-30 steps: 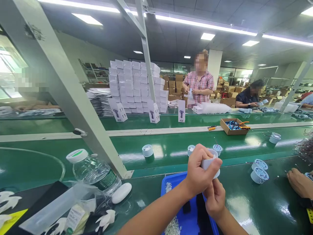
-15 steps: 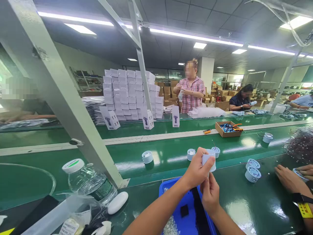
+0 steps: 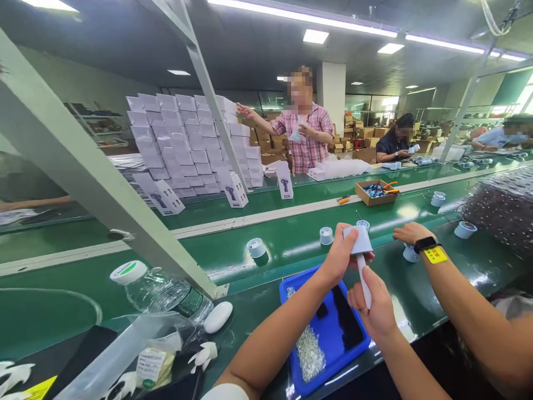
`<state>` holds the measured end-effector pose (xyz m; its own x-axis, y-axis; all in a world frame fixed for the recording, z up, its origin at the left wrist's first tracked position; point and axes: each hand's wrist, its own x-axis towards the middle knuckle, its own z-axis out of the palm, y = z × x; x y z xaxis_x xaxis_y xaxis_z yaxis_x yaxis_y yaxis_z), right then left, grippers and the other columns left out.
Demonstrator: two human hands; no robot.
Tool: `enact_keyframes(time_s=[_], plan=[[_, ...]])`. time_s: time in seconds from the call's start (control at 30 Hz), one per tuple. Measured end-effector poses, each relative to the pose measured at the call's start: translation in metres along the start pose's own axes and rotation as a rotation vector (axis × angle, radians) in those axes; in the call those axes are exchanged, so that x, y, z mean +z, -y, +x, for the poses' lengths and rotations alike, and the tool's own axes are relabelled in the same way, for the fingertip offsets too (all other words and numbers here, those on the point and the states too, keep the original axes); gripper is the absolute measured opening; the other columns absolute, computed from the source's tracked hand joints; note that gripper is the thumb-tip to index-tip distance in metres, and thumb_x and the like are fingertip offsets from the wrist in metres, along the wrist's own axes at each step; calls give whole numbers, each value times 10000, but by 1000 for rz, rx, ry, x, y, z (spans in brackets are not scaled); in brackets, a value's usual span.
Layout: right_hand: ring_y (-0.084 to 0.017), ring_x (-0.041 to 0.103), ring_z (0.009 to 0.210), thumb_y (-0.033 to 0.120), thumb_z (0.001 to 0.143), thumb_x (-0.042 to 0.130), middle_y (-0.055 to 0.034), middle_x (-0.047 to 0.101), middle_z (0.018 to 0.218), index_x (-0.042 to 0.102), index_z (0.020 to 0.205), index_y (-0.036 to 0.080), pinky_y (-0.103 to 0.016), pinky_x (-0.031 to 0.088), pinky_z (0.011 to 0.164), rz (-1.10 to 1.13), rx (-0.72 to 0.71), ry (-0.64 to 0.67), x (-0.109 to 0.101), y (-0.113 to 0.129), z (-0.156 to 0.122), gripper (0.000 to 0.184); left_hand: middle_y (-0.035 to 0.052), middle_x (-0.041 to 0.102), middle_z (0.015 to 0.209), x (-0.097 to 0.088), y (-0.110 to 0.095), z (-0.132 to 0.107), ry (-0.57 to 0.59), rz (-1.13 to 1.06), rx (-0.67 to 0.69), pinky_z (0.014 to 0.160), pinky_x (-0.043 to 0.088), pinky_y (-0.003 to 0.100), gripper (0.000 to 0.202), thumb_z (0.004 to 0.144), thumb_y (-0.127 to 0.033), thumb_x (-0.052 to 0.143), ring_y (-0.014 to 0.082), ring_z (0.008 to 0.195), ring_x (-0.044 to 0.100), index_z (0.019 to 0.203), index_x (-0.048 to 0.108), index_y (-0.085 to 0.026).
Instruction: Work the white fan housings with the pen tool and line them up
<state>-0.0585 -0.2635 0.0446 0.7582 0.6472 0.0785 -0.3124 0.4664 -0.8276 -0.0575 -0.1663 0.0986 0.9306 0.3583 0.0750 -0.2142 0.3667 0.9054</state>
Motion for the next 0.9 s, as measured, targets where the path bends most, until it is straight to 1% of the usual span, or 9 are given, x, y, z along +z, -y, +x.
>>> enact_keyframes(time_s=[0.07, 0.17, 0.23, 0.37, 0.47, 0.57, 0.63, 0.73, 0.9], plan=[[-50, 199, 319, 619, 742, 706, 113, 312, 299, 522, 679, 201, -228, 214, 402, 65, 99, 17, 4, 12, -10, 461, -13, 661, 714, 4, -5, -3, -34, -114, -91, 363, 376, 174, 582, 684, -666, 690, 164, 510, 651, 943, 403, -230], [-50, 196, 317, 555, 750, 725, 112, 320, 303, 589, 744, 186, -233, 192, 406, 129, 189, 50, 6, 24, -22, 394, 77, 675, 687, 7, -15, -8, -50, -233, -308, 371, 365, 180, 489, 841, -607, 545, 165, 526, 652, 959, 526, -133], [-50, 200, 318, 522, 757, 728, 109, 327, 307, 609, 758, 181, -237, 186, 410, 148, 208, 63, 5, 29, -26, 361, 101, 679, 680, 8, -19, -11, -53, -240, -353, 388, 386, 190, 492, 887, -576, 490, 165, 529, 651, 970, 561, -97], [-47, 191, 306, 497, 768, 720, 114, 316, 300, 644, 789, 178, -238, 184, 407, 186, 212, 74, 7, 31, -30, 329, 45, 684, 705, 12, -15, -20, -40, -149, -184, 427, 442, 190, 392, 864, -512, 577, 153, 517, 654, 1039, 481, -174], [-41, 178, 298, 498, 736, 748, 118, 316, 296, 662, 795, 177, -232, 180, 400, 223, 197, 63, 10, 31, -33, 338, -13, 654, 681, 15, -10, -26, -22, -112, -92, 400, 416, 166, 410, 822, -529, 633, 153, 501, 649, 989, 404, -232], [-39, 165, 298, 524, 706, 769, 120, 323, 294, 674, 821, 171, -223, 162, 391, 219, 228, 73, 11, 31, -36, 383, -32, 631, 667, 15, -13, -26, -82, -168, -40, 434, 445, 173, 330, 862, -474, 607, 143, 508, 647, 946, 393, -238], [-40, 156, 302, 533, 719, 759, 121, 326, 297, 684, 876, 168, -218, 158, 389, 204, 251, 83, 9, 31, -38, 405, -15, 633, 675, 13, -20, -23, -152, -250, -10, 522, 519, 229, 211, 917, -396, 535, 147, 536, 656, 931, 423, -216], [-40, 143, 311, 527, 745, 740, 123, 322, 301, 693, 932, 163, -214, 172, 394, 191, 240, 81, 5, 31, -42, 411, 35, 634, 664, 8, -34, -20, -221, -366, -44, 629, 560, 299, 187, 949, -334, 456, 178, 584, 672, 896, 502, -161], [-42, 127, 324, 552, 754, 717, 123, 293, 308, 699, 919, 170, -222, 194, 406, 149, 209, 82, 2, 34, -48, 416, 78, 652, 707, 2, -47, -19, -238, -488, -125, 592, 528, 306, 214, 927, -295, 483, 183, 606, 641, 837, 589, -132]])
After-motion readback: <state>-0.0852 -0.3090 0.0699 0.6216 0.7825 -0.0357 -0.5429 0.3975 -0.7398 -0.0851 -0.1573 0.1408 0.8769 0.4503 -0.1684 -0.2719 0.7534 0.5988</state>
